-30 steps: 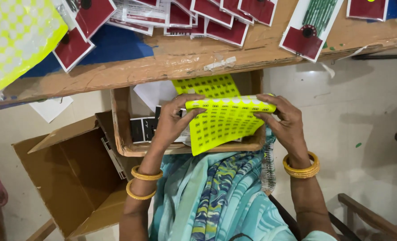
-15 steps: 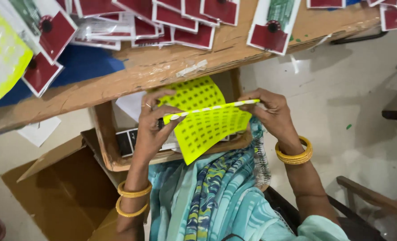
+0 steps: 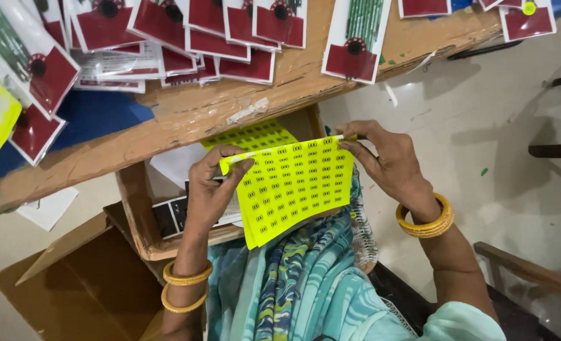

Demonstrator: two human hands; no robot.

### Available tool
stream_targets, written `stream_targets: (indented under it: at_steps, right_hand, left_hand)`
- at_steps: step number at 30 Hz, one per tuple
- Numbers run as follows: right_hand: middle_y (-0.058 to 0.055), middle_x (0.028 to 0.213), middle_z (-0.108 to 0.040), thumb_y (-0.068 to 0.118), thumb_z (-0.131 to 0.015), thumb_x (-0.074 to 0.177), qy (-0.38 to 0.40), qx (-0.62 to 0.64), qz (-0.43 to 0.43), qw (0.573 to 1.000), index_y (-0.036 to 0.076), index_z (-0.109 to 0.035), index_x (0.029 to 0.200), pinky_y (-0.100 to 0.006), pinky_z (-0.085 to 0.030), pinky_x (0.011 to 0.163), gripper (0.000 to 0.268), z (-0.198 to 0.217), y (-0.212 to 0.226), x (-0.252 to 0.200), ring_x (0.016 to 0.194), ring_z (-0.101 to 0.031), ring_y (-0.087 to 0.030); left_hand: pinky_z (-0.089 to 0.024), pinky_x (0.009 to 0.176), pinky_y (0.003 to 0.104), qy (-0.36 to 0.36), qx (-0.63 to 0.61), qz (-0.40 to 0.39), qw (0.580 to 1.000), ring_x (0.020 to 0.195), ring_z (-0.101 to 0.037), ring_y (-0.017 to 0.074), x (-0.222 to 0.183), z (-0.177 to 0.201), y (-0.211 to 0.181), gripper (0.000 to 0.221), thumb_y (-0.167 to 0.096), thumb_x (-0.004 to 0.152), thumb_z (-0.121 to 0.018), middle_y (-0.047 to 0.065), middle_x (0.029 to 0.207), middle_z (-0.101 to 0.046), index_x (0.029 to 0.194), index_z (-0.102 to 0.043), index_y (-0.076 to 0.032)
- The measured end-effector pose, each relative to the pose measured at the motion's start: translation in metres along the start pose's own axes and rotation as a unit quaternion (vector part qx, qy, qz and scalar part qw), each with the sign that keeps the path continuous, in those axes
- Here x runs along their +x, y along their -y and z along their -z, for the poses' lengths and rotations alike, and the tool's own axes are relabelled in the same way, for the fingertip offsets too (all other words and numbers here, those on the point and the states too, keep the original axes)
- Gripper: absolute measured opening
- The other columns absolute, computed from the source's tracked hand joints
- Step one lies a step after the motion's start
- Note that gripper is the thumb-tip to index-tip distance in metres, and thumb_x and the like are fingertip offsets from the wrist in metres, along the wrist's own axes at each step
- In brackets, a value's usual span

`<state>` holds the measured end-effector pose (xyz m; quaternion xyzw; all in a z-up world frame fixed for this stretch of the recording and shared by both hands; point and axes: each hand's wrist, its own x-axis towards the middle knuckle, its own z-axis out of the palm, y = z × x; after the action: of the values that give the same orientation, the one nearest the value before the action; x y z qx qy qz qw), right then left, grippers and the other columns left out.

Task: The person peels small yellow circular stickers from a sheet and applies them to the packaging of paintbrushes, handling the packages individually on a wooden work surface.

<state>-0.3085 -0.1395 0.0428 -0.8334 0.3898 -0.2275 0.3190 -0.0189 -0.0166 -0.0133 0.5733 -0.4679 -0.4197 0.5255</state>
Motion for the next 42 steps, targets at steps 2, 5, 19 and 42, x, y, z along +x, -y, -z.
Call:
stream_targets:
  at_steps: [2, 5, 19, 42]
  right_hand:
    - [-0.012, 0.117, -0.075, 0.001, -0.073, 0.094, -0.016, 0.001, 0.015, 1.0, 0.0, -0.063, 0.114, -0.032, -0.06, 0.08, 0.022, 0.005, -0.002, 0.002, 0.1, -0.076, -0.022]
    - [-0.015, 0.134, -0.069, -0.002, -0.075, 0.091, -0.045, 0.048, 0.043, 0.997, 0.0, -0.065, 0.106, -0.035, -0.058, 0.092, 0.018, 0.018, -0.011, 0.017, 0.11, -0.071, -0.026]
    - [-0.007, 0.128, -0.054, 0.016, -0.063, 0.102, 0.068, 0.165, -0.12, 0.977, -0.002, -0.062, 0.102, -0.028, -0.06, 0.074, 0.018, 0.061, -0.069, 0.126, 0.099, -0.068, -0.01]
    - [-0.013, 0.123, -0.061, 0.021, -0.075, 0.096, 0.111, -0.142, -0.015, 0.984, 0.002, -0.069, 0.103, -0.037, -0.052, 0.083, 0.021, 0.057, -0.057, 0.145, 0.098, -0.063, -0.026]
  left_hand:
    - [-0.05, 0.078, 0.022, -0.001, 0.011, -0.004, 1.0, 0.088, -0.06, 0.005, 0.003, -0.001, 0.004, 0.012, -0.006, 0.098, -0.072, 0.0, 0.094, -0.068, 0.105, -0.065, 0.0]
    - [-0.05, 0.078, 0.022, -0.001, 0.02, -0.003, 1.0, 0.087, -0.061, 0.0051, 0.012, -0.003, 0.006, 0.012, -0.006, 0.097, -0.073, 0.001, 0.093, -0.069, 0.104, -0.066, 0.0]
    - [-0.054, 0.071, 0.027, 0.071, 0.02, 0.041, 0.996, 0.079, -0.069, 0.0104, 0.043, 0.001, -0.008, 0.014, -0.002, 0.09, -0.07, 0.009, 0.087, -0.073, 0.103, -0.069, 0.003]
    - [-0.057, 0.07, 0.026, 0.093, -0.015, 0.09, 0.991, 0.078, -0.073, 0.0126, 0.046, 0.005, -0.01, 0.017, -0.005, 0.09, -0.066, 0.011, 0.088, -0.076, 0.105, -0.069, 0.003]
